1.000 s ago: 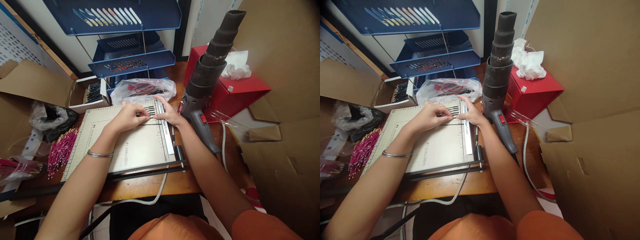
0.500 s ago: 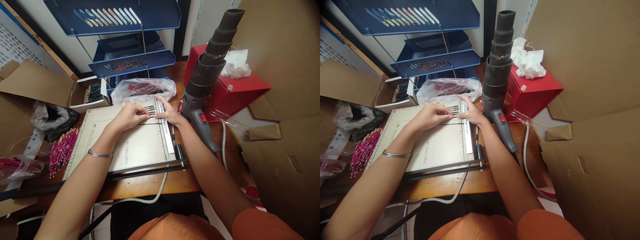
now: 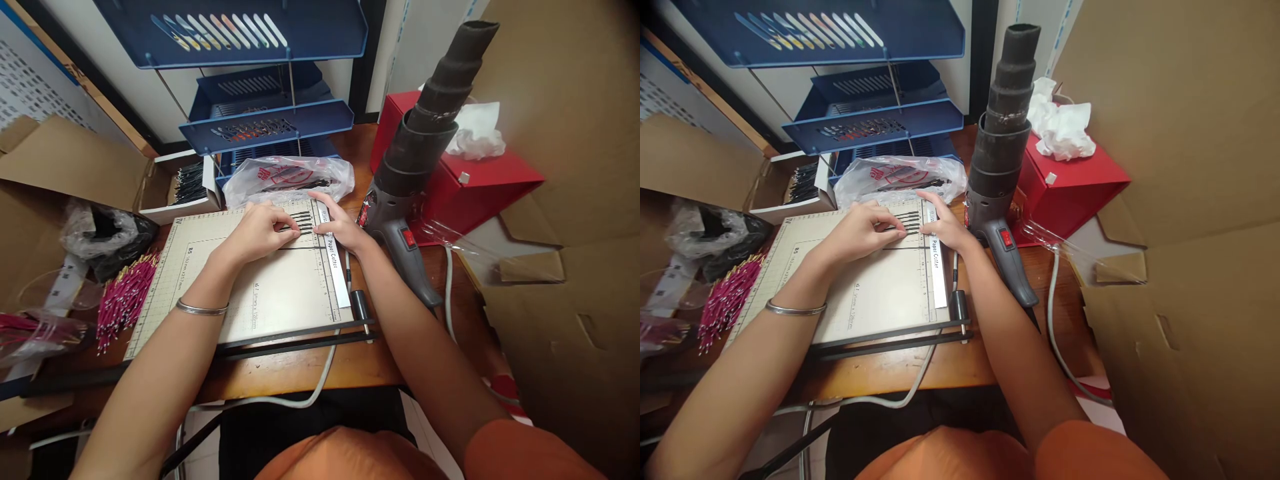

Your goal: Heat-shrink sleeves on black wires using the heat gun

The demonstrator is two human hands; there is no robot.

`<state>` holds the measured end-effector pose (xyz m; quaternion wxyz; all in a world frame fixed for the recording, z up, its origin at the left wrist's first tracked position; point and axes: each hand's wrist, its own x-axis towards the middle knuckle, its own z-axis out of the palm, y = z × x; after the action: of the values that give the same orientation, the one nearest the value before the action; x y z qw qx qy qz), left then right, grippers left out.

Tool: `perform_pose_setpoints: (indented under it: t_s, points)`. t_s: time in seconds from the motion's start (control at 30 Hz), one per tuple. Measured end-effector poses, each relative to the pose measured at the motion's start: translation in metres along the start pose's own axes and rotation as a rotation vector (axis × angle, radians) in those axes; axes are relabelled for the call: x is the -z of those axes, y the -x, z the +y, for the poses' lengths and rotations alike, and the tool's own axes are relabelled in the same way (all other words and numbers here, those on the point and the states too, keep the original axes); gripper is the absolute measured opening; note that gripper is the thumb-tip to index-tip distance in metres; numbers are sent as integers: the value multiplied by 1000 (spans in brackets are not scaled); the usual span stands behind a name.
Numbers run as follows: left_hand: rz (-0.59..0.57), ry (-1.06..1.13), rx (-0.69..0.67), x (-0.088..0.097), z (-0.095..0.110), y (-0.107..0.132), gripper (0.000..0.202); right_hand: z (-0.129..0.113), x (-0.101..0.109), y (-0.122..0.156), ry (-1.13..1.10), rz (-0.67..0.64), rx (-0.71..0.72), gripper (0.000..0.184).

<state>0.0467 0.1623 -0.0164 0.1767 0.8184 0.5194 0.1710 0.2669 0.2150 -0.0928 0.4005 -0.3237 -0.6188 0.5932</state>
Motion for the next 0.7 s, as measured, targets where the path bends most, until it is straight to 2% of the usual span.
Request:
perform_pose_setpoints:
  t_s: [0.7]
  points:
    - [9, -16, -31, -2, -1, -1, 23, -2, 1, 2, 25, -28, 25, 97]
